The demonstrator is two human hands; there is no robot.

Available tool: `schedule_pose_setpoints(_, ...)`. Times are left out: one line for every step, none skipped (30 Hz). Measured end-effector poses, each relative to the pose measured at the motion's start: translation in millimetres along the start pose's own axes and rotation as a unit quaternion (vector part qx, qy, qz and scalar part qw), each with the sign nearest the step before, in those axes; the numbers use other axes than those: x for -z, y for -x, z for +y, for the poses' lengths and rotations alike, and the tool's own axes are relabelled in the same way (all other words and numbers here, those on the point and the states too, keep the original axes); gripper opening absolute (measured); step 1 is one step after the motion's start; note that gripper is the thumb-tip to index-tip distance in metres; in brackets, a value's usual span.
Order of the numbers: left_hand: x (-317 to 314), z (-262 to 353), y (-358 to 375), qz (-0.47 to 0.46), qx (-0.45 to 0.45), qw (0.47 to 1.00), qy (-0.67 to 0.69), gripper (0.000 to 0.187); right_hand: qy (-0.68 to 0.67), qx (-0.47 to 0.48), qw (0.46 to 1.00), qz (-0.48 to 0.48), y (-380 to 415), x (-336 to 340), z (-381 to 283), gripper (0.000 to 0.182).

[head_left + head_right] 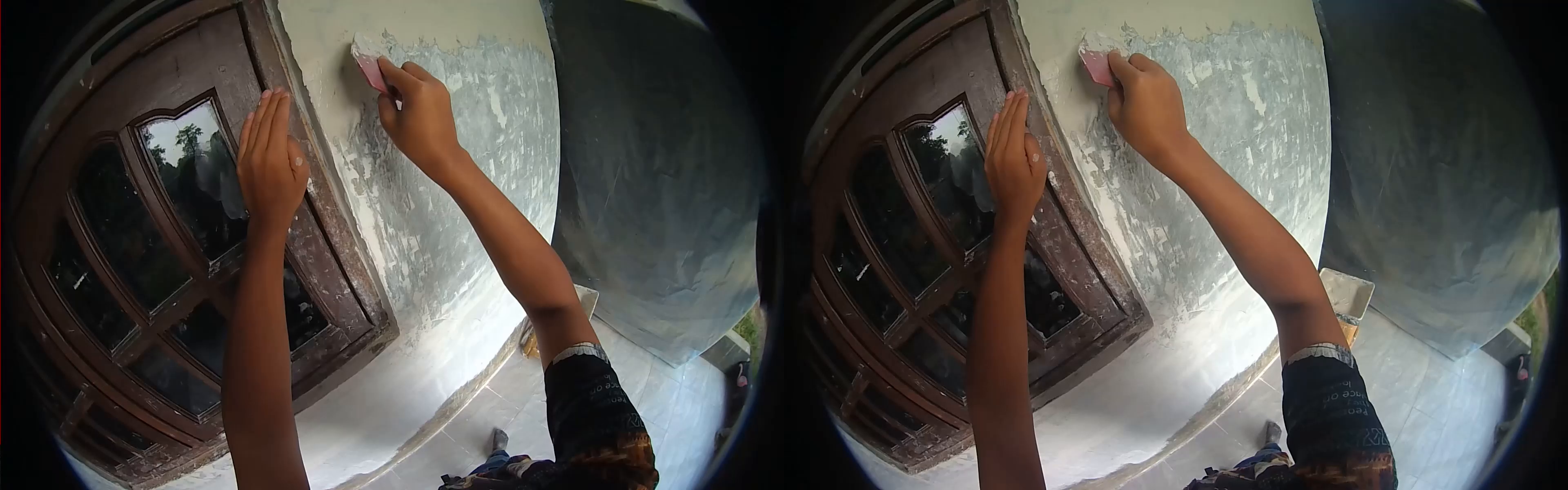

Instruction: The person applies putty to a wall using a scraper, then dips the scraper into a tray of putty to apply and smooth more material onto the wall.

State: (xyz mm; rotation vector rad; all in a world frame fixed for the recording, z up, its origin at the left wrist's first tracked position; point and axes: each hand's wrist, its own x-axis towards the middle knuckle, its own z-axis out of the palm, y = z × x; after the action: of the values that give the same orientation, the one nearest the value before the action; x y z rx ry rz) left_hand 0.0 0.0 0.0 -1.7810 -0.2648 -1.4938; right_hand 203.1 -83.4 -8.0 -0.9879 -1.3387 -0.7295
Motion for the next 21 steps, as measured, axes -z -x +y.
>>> schedule_pose_setpoints(0, 0, 0, -0.001, 0.002, 1.000, 0.001, 0.049, 0.043, 0.061, 0.997, 0.021, 2, -8, 5, 0.049)
schedule_pose_setpoints(-1, 0, 1, -0.003, 0.004, 1.000, 0.002, 0.049, 0.087, 0.122, 0.988, 0.043, 5, -15, 10, 0.049)
schedule_pose_setpoints(0, 0, -4, 0.005, 0.001, 1.000, 0.000, 0.049, 0.105, 0.149, 0.983, 0.033, 17, -14, 1, 0.047)
schedule_pose_setpoints(1, 1, -3, 0.006, 0.006, 1.000, 0.006, 0.049, 0.105, 0.154, 0.983, 0.000, 39, -13, -10, 0.046)
schedule_pose_setpoints(1, 1, -3, 0.007, 0.009, 1.000, 0.010, 0.050, 0.090, 0.181, 0.979, 0.008, 63, -17, -17, 0.043)
schedule_pose_setpoints(3, 1, -4, 0.010, 0.008, 1.000, 0.011, 0.050, 0.043, 0.185, 0.982, -0.028, 84, -12, -28, 0.046)
schedule_pose_setpoints(6, 2, -4, 0.007, 0.012, 1.000, 0.023, 0.050, -0.022, 0.185, 0.981, -0.052, 98, -3, -39, 0.049)
schedule_pose_setpoints(6, 3, -6, 0.005, 0.015, 0.999, 0.036, 0.051, -0.062, 0.160, 0.983, -0.070, 97, 7, -43, 0.051)
schedule_pose_setpoints(4, 2, -6, 0.007, 0.015, 0.999, 0.036, 0.051, -0.102, 0.134, 0.982, -0.089, 93, 15, -48, 0.052)
schedule_pose_setpoints(3, 0, -6, 0.006, 0.011, 1.000, 0.021, 0.050, -0.120, 0.095, 0.986, -0.062, 78, 18, -46, 0.049)
schedule_pose_setpoints(1, -1, -4, 0.003, 0.008, 1.000, 0.007, 0.049, -0.139, 0.054, 0.988, -0.035, 56, 20, -40, 0.046)
schedule_pose_setpoints(1, -1, -2, 0.001, 0.009, 1.000, 0.007, 0.049, -0.123, 0.040, 0.991, 0.010, 35, 21, -36, 0.042)
schedule_pose_setpoints(0, -2, -2, 0.002, 0.007, 1.000, 0.005, 0.049, -0.092, 0.038, 0.995, 0.031, 17, 20, -30, 0.040)
schedule_pose_setpoints(0, -3, -3, 0.004, 0.003, 1.000, 0.004, 0.049, -0.058, 0.061, 0.995, 0.046, 4, 15, -22, 0.041)
schedule_pose_setpoints(1, -3, -3, 0.005, 0.002, 1.000, 0.002, 0.049, -0.024, 0.085, 0.994, 0.062, -4, 10, -17, 0.042)
schedule_pose_setpoints(1, -3, -3, 0.010, 0.002, 1.000, 0.013, 0.051, -0.024, 0.085, 0.994, 0.063, -4, 3, -14, 0.042)
schedule_pose_setpoints(1, -3, -2, 0.016, 0.002, 1.000, 0.024, 0.052, 0.024, 0.129, 0.989, 0.067, -2, -5, -10, 0.043)
schedule_pose_setpoints(1, -3, -2, 0.015, 0.002, 1.000, 0.025, 0.052, 0.072, 0.172, 0.980, 0.070, 2, -12, -5, 0.045)
schedule_pose_setpoints(1, -3, -2, 0.016, 0.006, 1.000, 0.026, 0.052, 0.111, 0.177, 0.977, 0.042, 16, -18, -6, 0.048)
schedule_pose_setpoints(1, -3, -2, 0.018, 0.010, 0.999, 0.027, 0.052, 0.094, 0.181, 0.978, 0.038, 36, -21, -8, 0.048)
schedule_pose_setpoints(1, -3, -2, 0.018, 0.009, 0.999, 0.027, 0.052, 0.077, 0.185, 0.979, 0.034, 57, -22, -15, 0.047)
